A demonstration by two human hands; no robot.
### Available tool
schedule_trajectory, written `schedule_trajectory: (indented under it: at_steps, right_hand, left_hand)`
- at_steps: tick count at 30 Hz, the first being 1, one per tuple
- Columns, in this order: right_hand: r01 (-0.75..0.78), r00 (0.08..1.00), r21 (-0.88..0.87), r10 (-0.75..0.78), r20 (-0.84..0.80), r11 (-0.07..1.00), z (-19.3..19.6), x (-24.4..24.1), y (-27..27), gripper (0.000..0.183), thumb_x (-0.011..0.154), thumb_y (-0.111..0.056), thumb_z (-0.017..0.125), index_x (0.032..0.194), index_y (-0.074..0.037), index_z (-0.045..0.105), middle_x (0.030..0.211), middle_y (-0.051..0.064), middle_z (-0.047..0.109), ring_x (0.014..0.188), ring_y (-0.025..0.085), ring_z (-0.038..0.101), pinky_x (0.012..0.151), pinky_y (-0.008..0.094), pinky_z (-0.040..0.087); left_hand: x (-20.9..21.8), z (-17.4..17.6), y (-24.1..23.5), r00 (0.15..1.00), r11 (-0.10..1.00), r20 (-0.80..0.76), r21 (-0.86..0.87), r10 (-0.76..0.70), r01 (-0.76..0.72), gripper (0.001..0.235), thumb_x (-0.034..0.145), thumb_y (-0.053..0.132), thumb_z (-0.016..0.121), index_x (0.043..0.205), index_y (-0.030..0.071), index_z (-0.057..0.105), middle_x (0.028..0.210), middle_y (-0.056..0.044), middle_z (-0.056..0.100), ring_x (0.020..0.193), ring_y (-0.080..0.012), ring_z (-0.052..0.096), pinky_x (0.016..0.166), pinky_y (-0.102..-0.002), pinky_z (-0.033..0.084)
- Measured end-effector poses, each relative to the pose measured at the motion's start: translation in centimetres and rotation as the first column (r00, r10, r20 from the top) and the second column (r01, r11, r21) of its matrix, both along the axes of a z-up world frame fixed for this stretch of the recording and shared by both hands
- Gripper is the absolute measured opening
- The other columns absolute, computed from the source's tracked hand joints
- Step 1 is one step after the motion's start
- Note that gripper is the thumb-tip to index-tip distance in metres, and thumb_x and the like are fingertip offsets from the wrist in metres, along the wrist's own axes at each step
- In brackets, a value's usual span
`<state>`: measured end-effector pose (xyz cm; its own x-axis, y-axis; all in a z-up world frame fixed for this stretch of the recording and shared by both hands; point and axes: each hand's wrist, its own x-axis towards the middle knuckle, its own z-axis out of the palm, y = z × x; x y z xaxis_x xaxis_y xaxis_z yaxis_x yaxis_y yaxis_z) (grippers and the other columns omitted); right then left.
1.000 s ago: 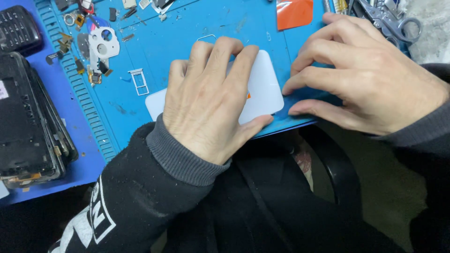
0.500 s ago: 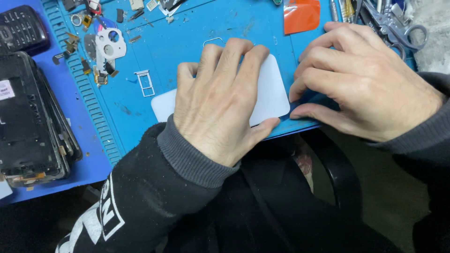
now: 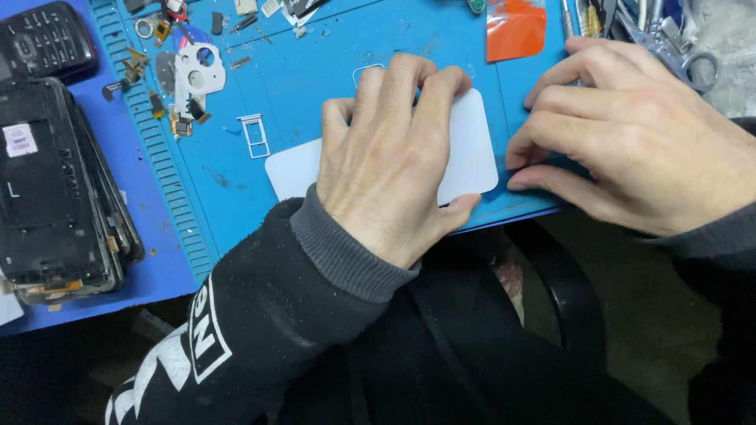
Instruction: Opening the back cover of a smartphone and unscrewing internal components for repair.
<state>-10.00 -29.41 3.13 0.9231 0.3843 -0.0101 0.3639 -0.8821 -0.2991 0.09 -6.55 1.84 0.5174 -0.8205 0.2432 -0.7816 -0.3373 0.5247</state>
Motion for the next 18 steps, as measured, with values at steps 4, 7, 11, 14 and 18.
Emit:
schedule_trajectory:
  at_steps: [4, 7, 11, 14, 18]
  right_hand:
    - [0.003, 1.000, 0.028, -0.002, -0.010, 1.000, -0.16, -0.01, -0.28, 0.026, 0.078, -0.030, 0.079, 0.099, -0.016, 0.073, 0.096, 0.002, 0.066, 0.113, 0.029, 0.059, 0.093, 0.044, 0.046]
    - [0.020, 0.997, -0.029, -0.022, -0.070, 0.999, -0.35, -0.23, -0.63, 0.026, 0.078, -0.033, 0.080, 0.098, -0.017, 0.075, 0.088, -0.005, 0.067, 0.113, 0.026, 0.061, 0.094, 0.044, 0.047]
    - [0.042, 0.997, -0.116, -0.050, -0.067, 0.992, -0.12, -0.19, -0.39, 0.024, 0.078, -0.036, 0.080, 0.095, -0.020, 0.077, 0.086, -0.004, 0.067, 0.109, 0.024, 0.062, 0.094, 0.042, 0.048]
    - [0.032, 0.999, -0.117, -0.035, -0.026, 0.993, 0.05, -0.06, -0.20, 0.022, 0.077, -0.036, 0.080, 0.093, -0.021, 0.077, 0.088, -0.002, 0.067, 0.110, 0.026, 0.061, 0.096, 0.044, 0.047]
    - [0.033, 0.999, -0.098, -0.035, -0.012, 0.995, -0.41, -0.60, -0.76, 0.020, 0.081, -0.034, 0.079, 0.097, -0.022, 0.077, 0.089, -0.005, 0.066, 0.114, 0.024, 0.061, 0.111, 0.046, 0.043]
  left_hand:
    - [0.00, 0.22, -0.26, 1.000, 0.999, -0.004, 0.029, -0.015, 0.015, 0.089, 0.062, 0.031, 0.097, 0.133, 0.004, 0.050, 0.120, -0.011, 0.051, 0.114, -0.0301, 0.050, 0.090, -0.046, 0.039]
    - [-0.17, 0.38, -0.29, 1.000, 1.000, 0.022, 0.006, -0.021, 0.021, 0.087, 0.061, 0.030, 0.096, 0.131, 0.005, 0.051, 0.118, -0.010, 0.051, 0.111, -0.0299, 0.051, 0.087, -0.046, 0.039]
    - [-0.19, 0.65, -0.19, 0.998, 0.997, 0.059, 0.065, -0.037, 0.033, 0.093, 0.062, 0.033, 0.097, 0.136, 0.003, 0.048, 0.119, -0.011, 0.052, 0.108, -0.0302, 0.051, 0.084, -0.045, 0.040]
    - [-0.11, 0.55, 0.02, 0.997, 0.997, 0.063, 0.069, -0.044, 0.039, 0.100, 0.064, 0.035, 0.097, 0.143, 0.002, 0.045, 0.120, -0.011, 0.053, 0.107, -0.0304, 0.052, 0.084, -0.044, 0.041]
    - [0.19, 0.71, 0.41, 0.998, 0.998, 0.032, 0.032, -0.051, 0.050, 0.111, 0.065, 0.034, 0.096, 0.152, -0.002, 0.038, 0.117, -0.010, 0.054, 0.103, -0.0296, 0.052, 0.081, -0.044, 0.042]
